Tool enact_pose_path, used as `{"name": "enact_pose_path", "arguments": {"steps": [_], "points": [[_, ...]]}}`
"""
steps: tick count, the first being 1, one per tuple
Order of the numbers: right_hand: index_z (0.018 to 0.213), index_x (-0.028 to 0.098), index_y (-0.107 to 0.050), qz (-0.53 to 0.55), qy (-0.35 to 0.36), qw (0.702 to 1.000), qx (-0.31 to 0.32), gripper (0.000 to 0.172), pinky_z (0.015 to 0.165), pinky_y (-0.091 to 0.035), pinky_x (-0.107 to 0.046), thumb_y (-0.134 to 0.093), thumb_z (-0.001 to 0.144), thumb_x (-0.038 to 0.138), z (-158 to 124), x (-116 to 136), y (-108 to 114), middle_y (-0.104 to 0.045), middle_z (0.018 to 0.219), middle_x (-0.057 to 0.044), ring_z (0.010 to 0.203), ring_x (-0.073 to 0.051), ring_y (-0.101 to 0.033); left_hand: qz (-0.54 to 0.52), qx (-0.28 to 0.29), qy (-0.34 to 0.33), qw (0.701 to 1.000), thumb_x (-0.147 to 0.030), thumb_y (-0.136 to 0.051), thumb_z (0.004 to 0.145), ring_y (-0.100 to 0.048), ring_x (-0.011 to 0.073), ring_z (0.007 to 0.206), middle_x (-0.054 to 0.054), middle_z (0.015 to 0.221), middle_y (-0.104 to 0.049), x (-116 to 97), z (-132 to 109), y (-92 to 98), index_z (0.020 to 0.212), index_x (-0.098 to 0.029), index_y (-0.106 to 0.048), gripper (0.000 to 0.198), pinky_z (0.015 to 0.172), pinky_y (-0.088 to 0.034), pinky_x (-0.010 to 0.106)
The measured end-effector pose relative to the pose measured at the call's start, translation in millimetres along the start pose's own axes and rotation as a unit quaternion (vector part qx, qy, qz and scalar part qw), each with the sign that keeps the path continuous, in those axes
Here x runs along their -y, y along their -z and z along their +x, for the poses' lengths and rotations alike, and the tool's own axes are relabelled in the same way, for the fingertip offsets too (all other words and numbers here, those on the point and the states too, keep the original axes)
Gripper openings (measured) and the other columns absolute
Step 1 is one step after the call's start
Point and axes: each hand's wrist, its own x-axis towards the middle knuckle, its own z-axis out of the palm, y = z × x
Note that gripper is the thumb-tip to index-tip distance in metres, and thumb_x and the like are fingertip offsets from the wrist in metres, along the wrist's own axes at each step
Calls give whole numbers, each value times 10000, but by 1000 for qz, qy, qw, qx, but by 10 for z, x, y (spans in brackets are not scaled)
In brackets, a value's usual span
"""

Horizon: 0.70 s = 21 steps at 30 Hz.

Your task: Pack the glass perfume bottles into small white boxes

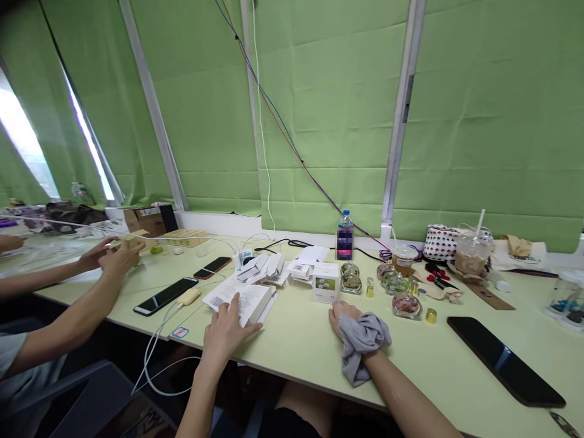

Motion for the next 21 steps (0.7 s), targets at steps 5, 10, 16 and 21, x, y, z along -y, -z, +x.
{"name": "enact_pose_path", "arguments": {"steps": [5,10,16,21], "points": [[795,205,-623,-6,10,1000,-3,256,674,-444,-367,-405,922,246,-1,-25,-26,-661,831,-117,754,-267,-635,-20,-10,3,1000,-417,-545,740,-488,362,1125,184,1247,-454,22,20,-76,1425,-122,-240,805,834,-429,421],[775,209,-627,-4,3,1000,-2,231,658,-444,-368,-438,906,227,33,-40,-77,-660,821,-116,730,-268,-634,-19,-7,-11,1000,-348,-505,748,-510,356,1085,179,1215,-460,18,-6,-85,1375,-107,-307,700,826,-434,413],[767,207,-622,-4,-10,1000,-2,242,679,-437,-351,-434,914,248,35,-15,-66,-669,851,-119,741,-247,-624,8,40,-29,999,-345,-508,754,-483,365,1132,184,1252,-442,-93,-125,16,1374,-145,-318,679,827,-434,438],[783,202,-626,-2,-16,1000,-2,227,690,-437,-348,-442,910,243,14,6,-35,-664,843,-115,741,-245,-623,26,72,-69,995,-326,-521,743,-511,355,1083,173,1214,-482,-246,-281,70,1400,-162,-311,709,842,-416,453]]}}
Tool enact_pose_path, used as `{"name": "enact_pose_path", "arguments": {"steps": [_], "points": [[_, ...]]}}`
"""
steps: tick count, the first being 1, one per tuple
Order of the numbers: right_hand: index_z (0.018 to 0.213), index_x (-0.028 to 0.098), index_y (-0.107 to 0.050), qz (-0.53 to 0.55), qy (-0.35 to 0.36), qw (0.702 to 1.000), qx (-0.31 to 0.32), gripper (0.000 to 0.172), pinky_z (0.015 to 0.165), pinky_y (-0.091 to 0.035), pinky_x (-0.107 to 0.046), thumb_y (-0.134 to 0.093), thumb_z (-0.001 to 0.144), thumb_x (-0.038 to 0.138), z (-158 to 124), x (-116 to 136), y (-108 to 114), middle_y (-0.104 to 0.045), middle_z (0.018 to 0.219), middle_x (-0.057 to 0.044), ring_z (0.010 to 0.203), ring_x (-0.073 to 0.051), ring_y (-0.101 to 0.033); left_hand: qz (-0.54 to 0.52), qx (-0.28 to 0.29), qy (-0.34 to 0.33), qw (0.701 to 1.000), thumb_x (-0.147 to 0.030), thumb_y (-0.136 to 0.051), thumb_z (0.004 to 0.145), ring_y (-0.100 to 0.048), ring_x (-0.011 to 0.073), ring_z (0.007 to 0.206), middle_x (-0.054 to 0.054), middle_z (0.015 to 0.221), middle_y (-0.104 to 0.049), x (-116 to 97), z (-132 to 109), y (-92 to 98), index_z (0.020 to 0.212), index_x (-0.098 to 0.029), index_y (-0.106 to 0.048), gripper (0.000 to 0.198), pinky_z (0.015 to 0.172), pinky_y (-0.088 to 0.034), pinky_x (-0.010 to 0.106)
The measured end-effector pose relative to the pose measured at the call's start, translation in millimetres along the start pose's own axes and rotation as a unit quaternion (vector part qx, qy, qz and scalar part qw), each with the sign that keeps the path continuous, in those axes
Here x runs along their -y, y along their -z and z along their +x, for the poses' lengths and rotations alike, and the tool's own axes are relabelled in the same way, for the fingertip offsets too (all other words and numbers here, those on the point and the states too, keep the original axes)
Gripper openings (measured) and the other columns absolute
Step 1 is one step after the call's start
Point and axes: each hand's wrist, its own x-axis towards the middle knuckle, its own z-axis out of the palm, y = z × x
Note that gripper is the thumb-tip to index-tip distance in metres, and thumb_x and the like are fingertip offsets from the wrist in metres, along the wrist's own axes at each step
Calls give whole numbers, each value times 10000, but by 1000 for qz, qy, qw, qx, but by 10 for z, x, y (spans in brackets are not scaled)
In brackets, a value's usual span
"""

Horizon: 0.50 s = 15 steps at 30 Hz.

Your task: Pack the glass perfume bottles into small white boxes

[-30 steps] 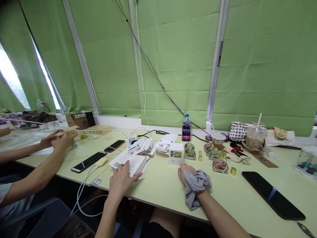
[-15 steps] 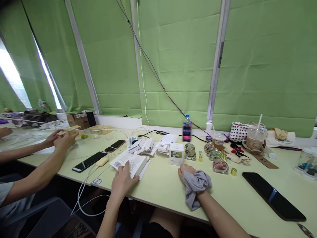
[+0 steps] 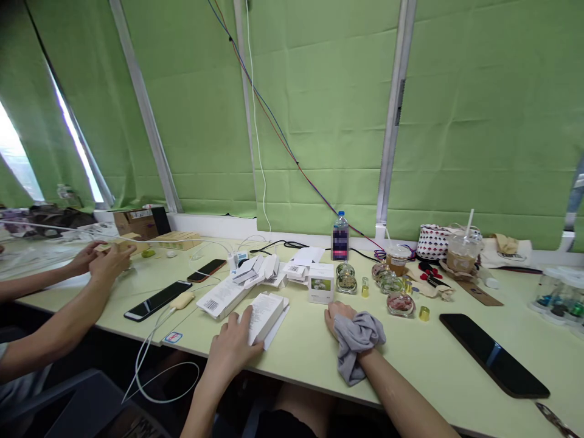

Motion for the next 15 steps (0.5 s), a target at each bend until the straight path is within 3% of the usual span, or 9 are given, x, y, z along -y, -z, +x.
{"name": "enact_pose_path", "arguments": {"steps": [9,15], "points": [[813,204,-644,34,13,999,6,213,684,-462,-348,-451,897,226,-26,-1,49,-671,842,-108,722,-239,-626,-12,15,-88,996,-303,-551,710,-520,351,1069,171,1217,-507,-442,-279,-77,1407,-175,-348,737,867,-389,450],[941,201,-648,94,15,995,-24,168,772,-511,-321,-514,932,301,-319,-112,63,-664,965,-70,812,-167,-627,-51,3,-129,990,-316,-582,701,-517,363,1078,174,1211,-523,-700,-429,-145,1400,-168,-381,742,889,-389,459]]}}
